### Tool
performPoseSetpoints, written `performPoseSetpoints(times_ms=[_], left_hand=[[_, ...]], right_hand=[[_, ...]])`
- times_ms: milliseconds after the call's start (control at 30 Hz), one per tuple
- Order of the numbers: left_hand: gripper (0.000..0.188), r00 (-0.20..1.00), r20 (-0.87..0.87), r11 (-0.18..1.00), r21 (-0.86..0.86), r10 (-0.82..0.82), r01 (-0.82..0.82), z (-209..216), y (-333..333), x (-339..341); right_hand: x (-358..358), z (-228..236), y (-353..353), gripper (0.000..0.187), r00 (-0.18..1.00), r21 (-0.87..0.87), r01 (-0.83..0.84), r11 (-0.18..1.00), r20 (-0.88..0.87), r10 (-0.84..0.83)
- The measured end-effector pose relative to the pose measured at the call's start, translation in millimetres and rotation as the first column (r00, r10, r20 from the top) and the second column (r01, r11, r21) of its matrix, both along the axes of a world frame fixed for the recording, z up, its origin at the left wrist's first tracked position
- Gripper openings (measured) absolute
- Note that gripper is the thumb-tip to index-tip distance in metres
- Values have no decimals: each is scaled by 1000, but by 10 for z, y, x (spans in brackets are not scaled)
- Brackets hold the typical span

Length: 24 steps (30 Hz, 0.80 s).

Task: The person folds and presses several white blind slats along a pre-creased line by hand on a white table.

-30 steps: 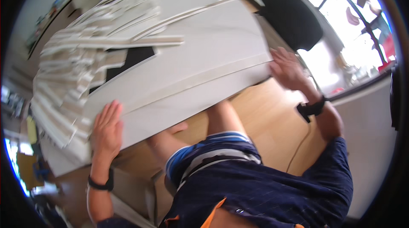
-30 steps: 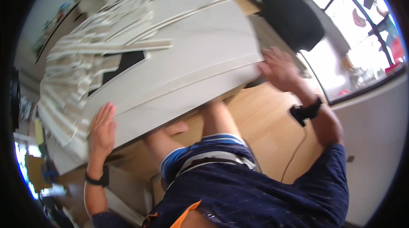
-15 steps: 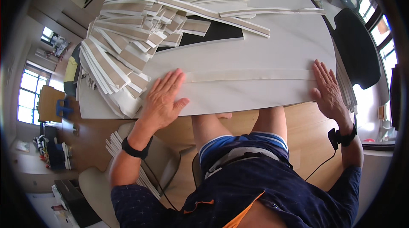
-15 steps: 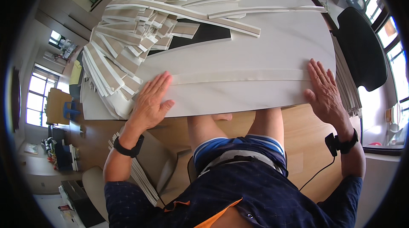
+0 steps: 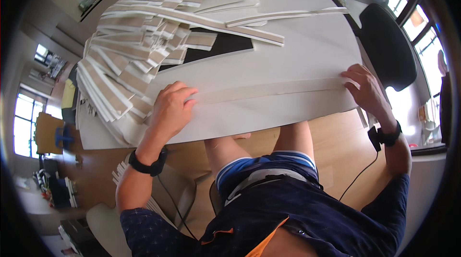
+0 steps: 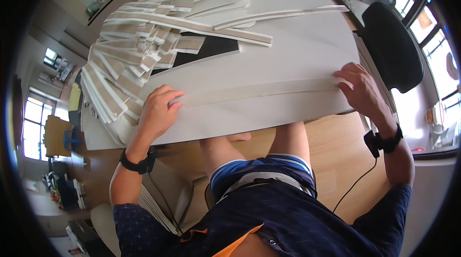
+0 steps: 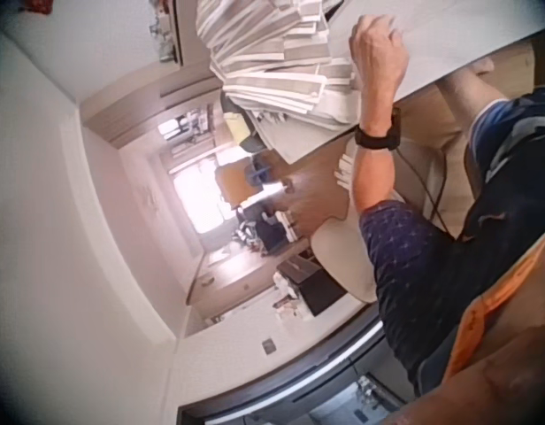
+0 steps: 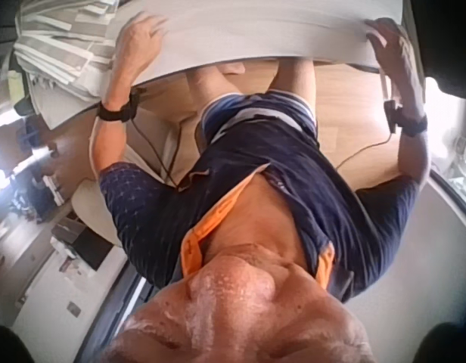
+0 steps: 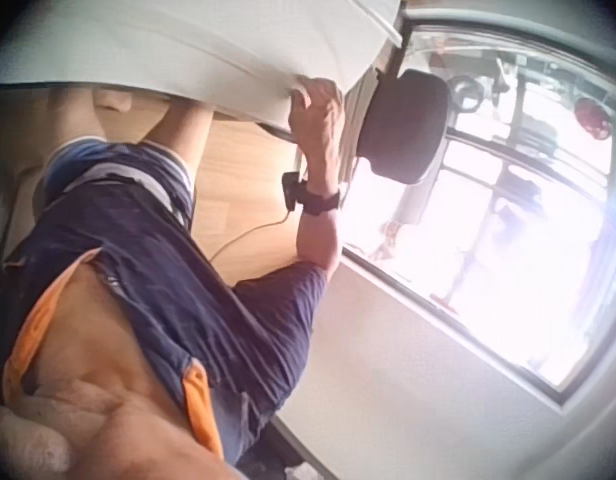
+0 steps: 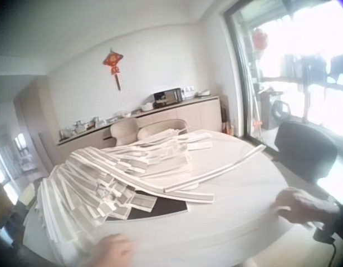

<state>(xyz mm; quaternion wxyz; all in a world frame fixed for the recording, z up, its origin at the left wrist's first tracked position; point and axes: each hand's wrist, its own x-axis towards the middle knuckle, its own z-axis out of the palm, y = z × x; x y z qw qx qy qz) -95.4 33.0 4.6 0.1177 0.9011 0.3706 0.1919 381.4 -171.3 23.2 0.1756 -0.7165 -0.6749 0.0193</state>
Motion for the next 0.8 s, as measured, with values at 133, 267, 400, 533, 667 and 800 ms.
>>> performPoseSetpoints(times_ms=[133, 267, 400, 533, 667, 800], left_hand=[[18, 994, 45, 979, -185, 98, -88, 53, 2, 29], [18, 985, 165, 947, 322, -47, -8, 97, -16, -45], [20, 994, 44, 893, 444, -99, 69, -55, -205, -308], [22, 992, 41, 952, 288, -118, 101, -130, -345, -384], [25, 996, -48, 979, 188, -73, 81, 162, -494, -52], [26, 984, 91, 988, 15, -155, 154, 52, -471, 316]], right_hand=[[28, 53, 77, 18, 1000, 3, -17, 1000, -13, 17], [108, 74, 77, 15, 997, 224, -64, 972, -34, 73], [26, -140, 49, 18, 922, 372, -339, 864, 313, 226], [-42, -279, -82, 23, 938, 313, -323, 893, 229, 259], [-18, -282, -74, 22, 937, 279, -323, 905, 231, 263], [-17, -258, -72, 23, 934, 270, -333, 903, 222, 278]])
